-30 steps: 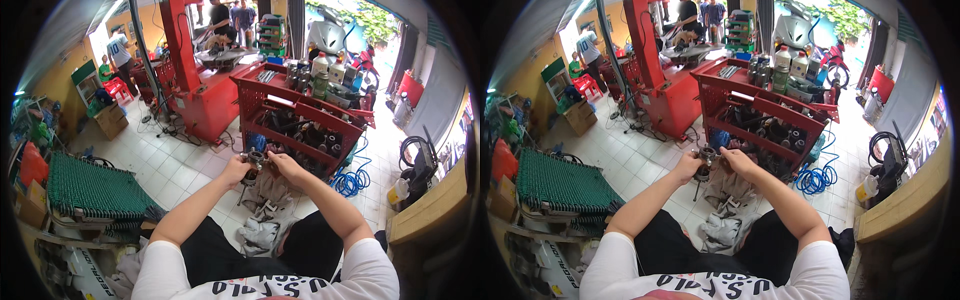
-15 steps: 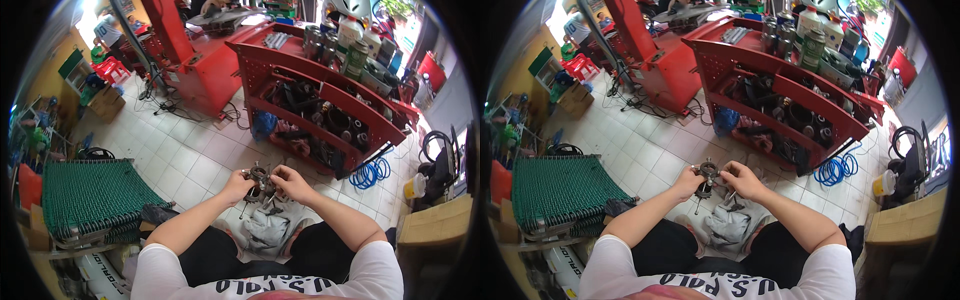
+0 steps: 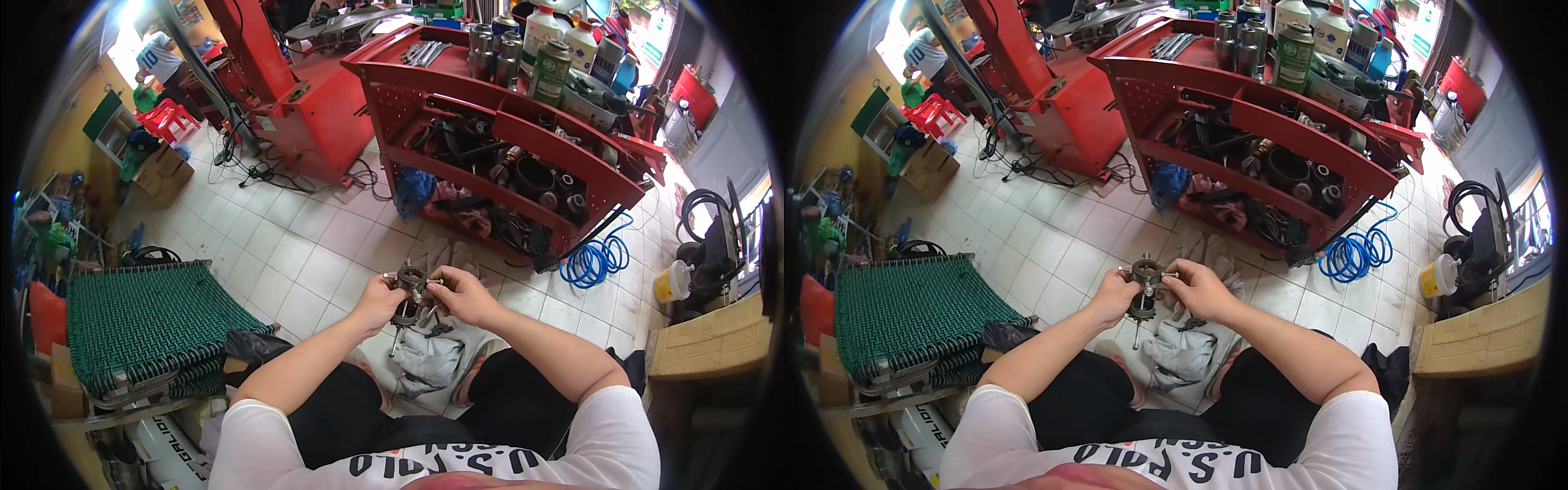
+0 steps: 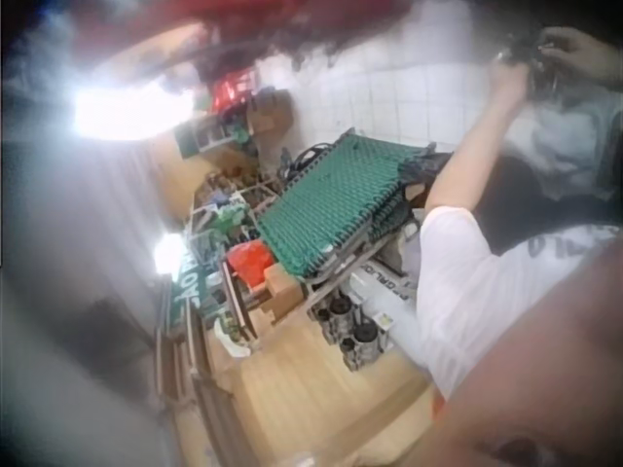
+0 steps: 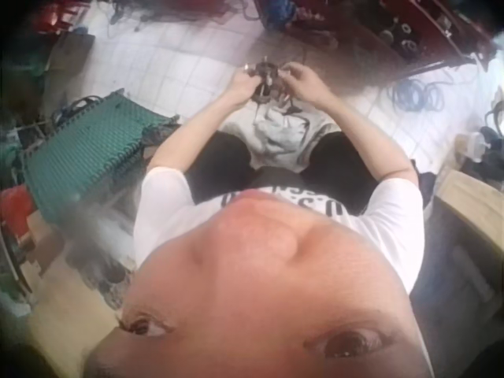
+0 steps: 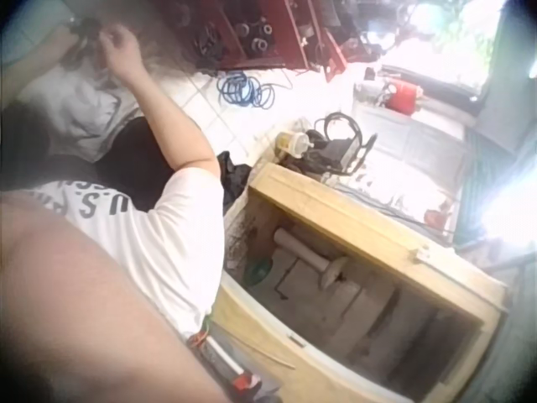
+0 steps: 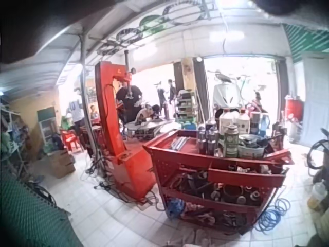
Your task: The person cleans and handles a small metal engine component, possibly a carburetor, using their hands and a small tool to reach into narrow openings.
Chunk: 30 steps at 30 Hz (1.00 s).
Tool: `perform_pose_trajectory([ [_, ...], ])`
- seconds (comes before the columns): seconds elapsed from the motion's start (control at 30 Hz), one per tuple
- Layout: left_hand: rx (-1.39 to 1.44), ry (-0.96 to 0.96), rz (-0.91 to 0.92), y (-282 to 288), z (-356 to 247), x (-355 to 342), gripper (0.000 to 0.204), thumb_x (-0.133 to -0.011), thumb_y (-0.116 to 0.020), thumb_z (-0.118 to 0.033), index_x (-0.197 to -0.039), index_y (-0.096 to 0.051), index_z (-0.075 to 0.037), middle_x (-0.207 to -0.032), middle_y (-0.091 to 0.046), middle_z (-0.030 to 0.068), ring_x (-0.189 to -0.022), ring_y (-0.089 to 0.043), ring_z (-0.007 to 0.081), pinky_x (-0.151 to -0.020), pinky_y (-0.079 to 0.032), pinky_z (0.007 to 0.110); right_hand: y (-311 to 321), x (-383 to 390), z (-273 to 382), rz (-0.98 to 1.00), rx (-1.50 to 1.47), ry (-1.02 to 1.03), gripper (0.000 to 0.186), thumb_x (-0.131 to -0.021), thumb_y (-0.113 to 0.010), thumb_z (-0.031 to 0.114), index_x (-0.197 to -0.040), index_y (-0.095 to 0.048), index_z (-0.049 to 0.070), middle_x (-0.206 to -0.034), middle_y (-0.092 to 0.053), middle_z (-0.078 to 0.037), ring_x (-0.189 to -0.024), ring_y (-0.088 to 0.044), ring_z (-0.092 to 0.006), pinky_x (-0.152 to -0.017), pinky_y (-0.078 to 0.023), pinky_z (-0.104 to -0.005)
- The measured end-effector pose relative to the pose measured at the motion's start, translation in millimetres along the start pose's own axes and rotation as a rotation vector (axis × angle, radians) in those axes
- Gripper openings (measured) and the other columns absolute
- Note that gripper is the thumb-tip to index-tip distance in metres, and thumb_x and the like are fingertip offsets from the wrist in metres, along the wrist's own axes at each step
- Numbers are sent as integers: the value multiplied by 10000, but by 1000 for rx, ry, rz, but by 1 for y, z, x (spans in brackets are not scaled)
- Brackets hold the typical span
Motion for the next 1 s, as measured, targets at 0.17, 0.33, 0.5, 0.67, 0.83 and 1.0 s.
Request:
perform_pose_trajectory([
  [0.17, -4, -14, -26, 4, 2, 7, 177, -931, -621, 10, -1087, -703, -8, -944, -739, 70, -822, -713, 146, -752, -572, 277, 1, 11, 21, -13, 22, -8, 306, -1068, -537, 293, -954, -614, 20, -688, -590, -8, -569, -550, -94, -508, -453, -266],
  [0.33, -76, -12, 1, 8, 7, 7, 252, -953, -528, 45, -1173, -648, 25, -1081, -720, 134, -892, -752, 243, -752, -599, 322, -1, 10, 7, 15, -55, -194, 280, -1061, -551, 276, -967, -609, 18, -690, -586, -10, -581, -551, -89, -523, -462, -265],
  [0.5, -40, -2, -17, 19, 12, 6, 246, -950, -536, 44, -1167, -650, 21, -1093, -726, 131, -898, -751, 242, -744, -595, 314, -4, 2, 8, 0, 7, -41, 223, -1047, -578, 241, -1036, -590, 19, -729, -598, -19, -588, -561, -91, -534, -474, -263],
  [0.67, -61, -15, -21, 28, 16, 8, 240, -945, -558, 35, -1162, -661, 15, -1062, -735, 118, -892, -750, 239, -738, -591, 314, -10, 0, 9, 23, -10, -97, 265, -1053, -571, 295, -1017, -592, 33, -742, -605, -14, -597, -584, -101, -540, -482, -264],
  [0.83, -62, 3, -27, 21, 10, 15, 251, -874, -586, 51, -1070, -726, -20, -928, -728, 42, -796, -651, 102, -739, -523, 253, -23, 3, -9, 151, -160, -327, 381, -1072, -504, 414, -947, -615, 72, -760, -632, -25, -596, -600, -126, -574, -505, -286],
  [1.0, -85, -27, -13, 22, 10, 17, 248, -867, -573, 51, -1056, -720, -12, -921, -726, 38, -802, -651, 98, -743, -522, 252, -24, 1, -14, 127, -220, -283, 338, -1075, -512, 376, -961, -617, 75, -765, -635, -13, -631, -598, -115, -613, -514, -284],
])
Point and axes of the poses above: each hand's wrist, its own x-axis away from the middle knuckle, its own y-axis out of the back of the hand, z = x × y, the point moved 7 cm from there along -x, towards the middle knuckle
